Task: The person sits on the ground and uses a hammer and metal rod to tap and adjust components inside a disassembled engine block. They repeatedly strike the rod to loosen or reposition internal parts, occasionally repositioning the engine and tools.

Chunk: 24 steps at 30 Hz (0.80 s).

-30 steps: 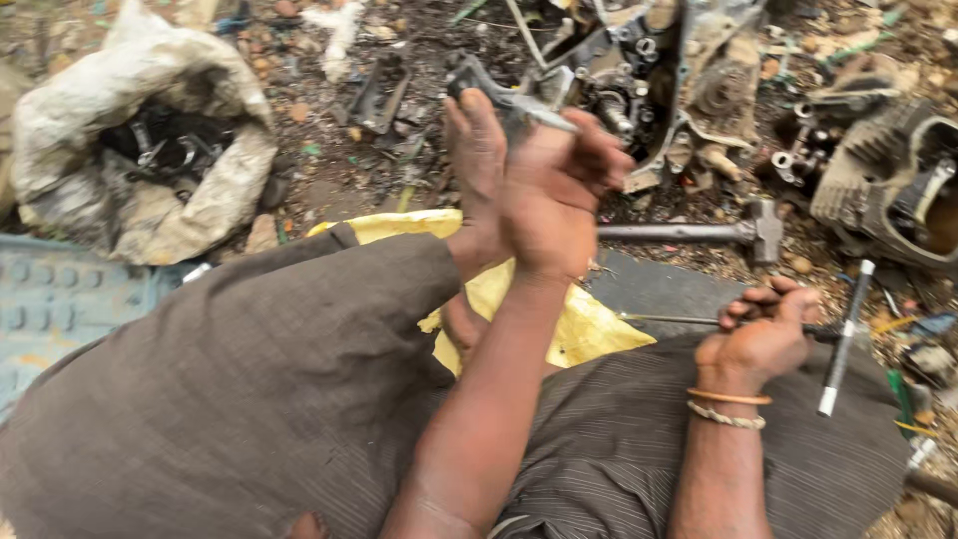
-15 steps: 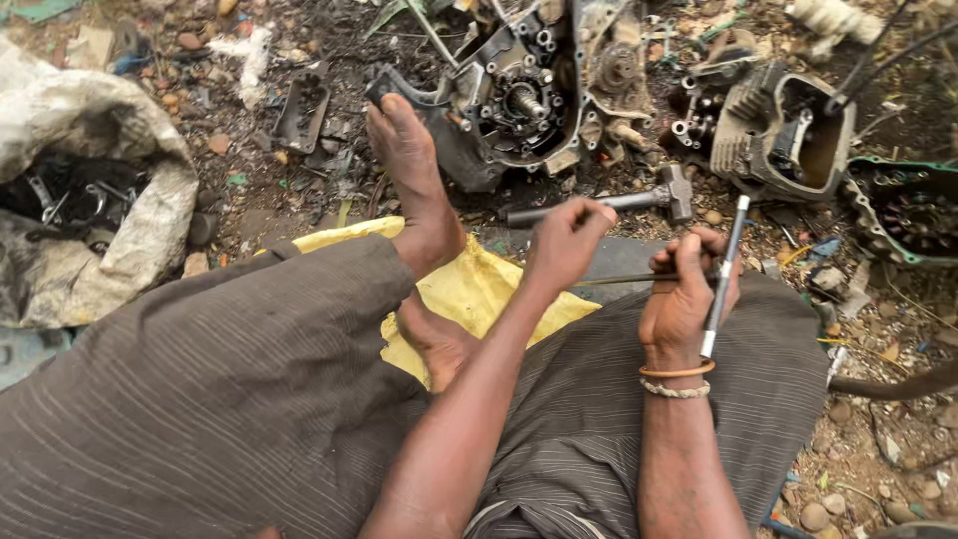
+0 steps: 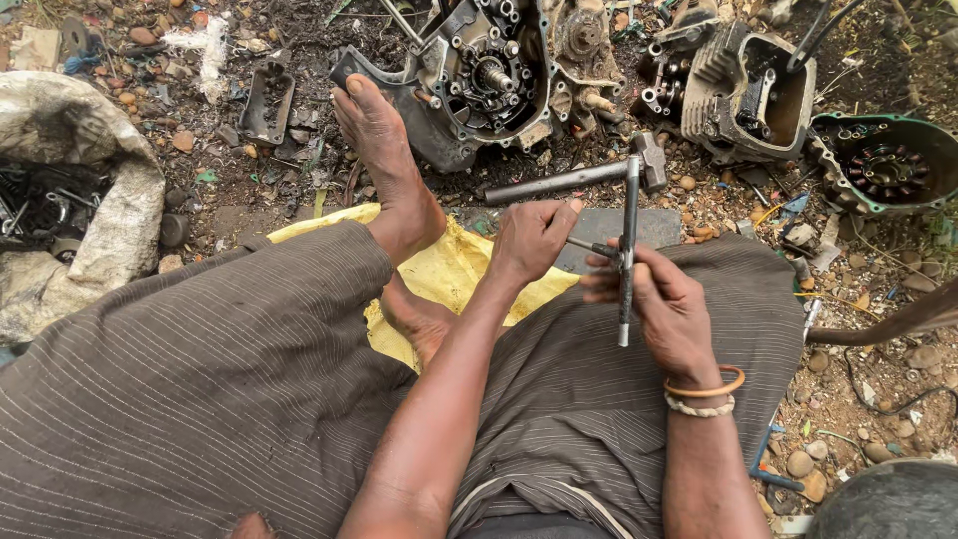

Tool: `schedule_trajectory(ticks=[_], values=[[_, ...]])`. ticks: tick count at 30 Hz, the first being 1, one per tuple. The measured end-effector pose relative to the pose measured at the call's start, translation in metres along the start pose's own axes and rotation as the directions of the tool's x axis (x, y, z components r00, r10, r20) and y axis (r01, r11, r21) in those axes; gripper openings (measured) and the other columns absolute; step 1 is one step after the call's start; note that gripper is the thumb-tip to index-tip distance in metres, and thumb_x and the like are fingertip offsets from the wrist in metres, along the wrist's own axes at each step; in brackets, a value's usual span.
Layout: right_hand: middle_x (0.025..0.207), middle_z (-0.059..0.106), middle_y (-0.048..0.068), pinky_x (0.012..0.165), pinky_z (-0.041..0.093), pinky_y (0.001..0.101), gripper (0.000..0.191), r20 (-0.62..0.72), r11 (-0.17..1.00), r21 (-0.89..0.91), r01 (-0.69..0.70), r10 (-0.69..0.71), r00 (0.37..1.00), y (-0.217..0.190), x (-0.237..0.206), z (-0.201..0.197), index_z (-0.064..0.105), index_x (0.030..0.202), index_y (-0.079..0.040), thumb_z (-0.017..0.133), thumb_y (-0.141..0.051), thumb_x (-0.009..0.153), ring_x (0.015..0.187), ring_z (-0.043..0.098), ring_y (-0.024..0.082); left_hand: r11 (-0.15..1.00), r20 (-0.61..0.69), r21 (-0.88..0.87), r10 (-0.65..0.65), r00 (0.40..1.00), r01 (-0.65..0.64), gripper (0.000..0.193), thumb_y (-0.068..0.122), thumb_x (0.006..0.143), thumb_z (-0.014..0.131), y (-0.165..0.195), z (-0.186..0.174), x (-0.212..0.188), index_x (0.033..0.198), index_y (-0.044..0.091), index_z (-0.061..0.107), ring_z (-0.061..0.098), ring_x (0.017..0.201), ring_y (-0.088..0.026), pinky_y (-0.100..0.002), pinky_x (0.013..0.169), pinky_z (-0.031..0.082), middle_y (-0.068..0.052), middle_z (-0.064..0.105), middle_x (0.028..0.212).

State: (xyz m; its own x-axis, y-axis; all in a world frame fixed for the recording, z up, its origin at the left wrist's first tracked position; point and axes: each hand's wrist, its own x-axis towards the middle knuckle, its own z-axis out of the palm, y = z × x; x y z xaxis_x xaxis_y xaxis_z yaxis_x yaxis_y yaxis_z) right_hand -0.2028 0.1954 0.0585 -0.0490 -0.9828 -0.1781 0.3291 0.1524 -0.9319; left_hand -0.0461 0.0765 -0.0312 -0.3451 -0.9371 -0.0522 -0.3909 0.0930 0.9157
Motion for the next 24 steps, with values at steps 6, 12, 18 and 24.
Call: schedule_trajectory(ticks=[6,12,18,24], values=[[0.108,0.073,0.019,0.055,0.055,0.0335,0.049,-0.257,0.953,-0.157,-0.260,0.215,0.942,0.018,-0.002,-0.019,0.048,0.145,-0.004,0.060,-0.018,0.100,0.077,0.072,0.021,0.950,0.098,0.311,-0.071,0.993,0.038,0.057,0.048,0.101,0.052,-0.001,0.011,-0.014,0.070,0.004,0.070,0.062,0.063,-0.042,-0.054,0.064,0.048,-0.021,0.060,0.064],[0.098,0.078,0.010,0.055,0.051,0.0286,0.041,-0.448,0.747,-0.547,-0.376,0.118,0.886,0.012,0.024,-0.053,0.060,0.134,-0.001,0.064,-0.020,0.098,0.060,0.067,0.014,0.948,0.286,0.294,-0.212,0.934,0.125,0.053,0.052,0.098,0.054,-0.005,0.010,-0.013,0.084,0.006,0.076,0.068,0.072,-0.036,-0.052,0.075,0.050,-0.018,0.070,0.067],[0.097,0.079,0.015,0.069,0.056,0.0375,0.030,-0.563,0.347,-0.721,-0.600,0.212,0.799,0.016,0.052,-0.077,0.066,0.120,0.000,0.058,-0.024,0.104,0.068,0.074,0.023,0.946,0.076,0.180,-0.289,0.954,0.272,0.035,0.042,0.096,0.063,-0.013,-0.013,0.003,0.094,0.010,0.077,0.068,0.064,-0.022,-0.041,0.063,0.049,-0.008,0.071,0.071],[0.108,0.072,0.022,0.087,0.055,0.0499,0.038,-0.548,-0.109,-0.835,-0.540,0.064,0.834,0.041,0.057,-0.070,0.070,0.117,-0.003,0.065,-0.036,0.101,0.099,0.068,0.039,0.955,-0.347,0.008,-0.274,0.897,0.295,0.031,0.037,0.095,0.069,-0.012,-0.048,0.008,0.091,0.007,0.077,0.060,0.062,-0.015,-0.034,0.060,0.046,-0.006,0.068,0.068]])
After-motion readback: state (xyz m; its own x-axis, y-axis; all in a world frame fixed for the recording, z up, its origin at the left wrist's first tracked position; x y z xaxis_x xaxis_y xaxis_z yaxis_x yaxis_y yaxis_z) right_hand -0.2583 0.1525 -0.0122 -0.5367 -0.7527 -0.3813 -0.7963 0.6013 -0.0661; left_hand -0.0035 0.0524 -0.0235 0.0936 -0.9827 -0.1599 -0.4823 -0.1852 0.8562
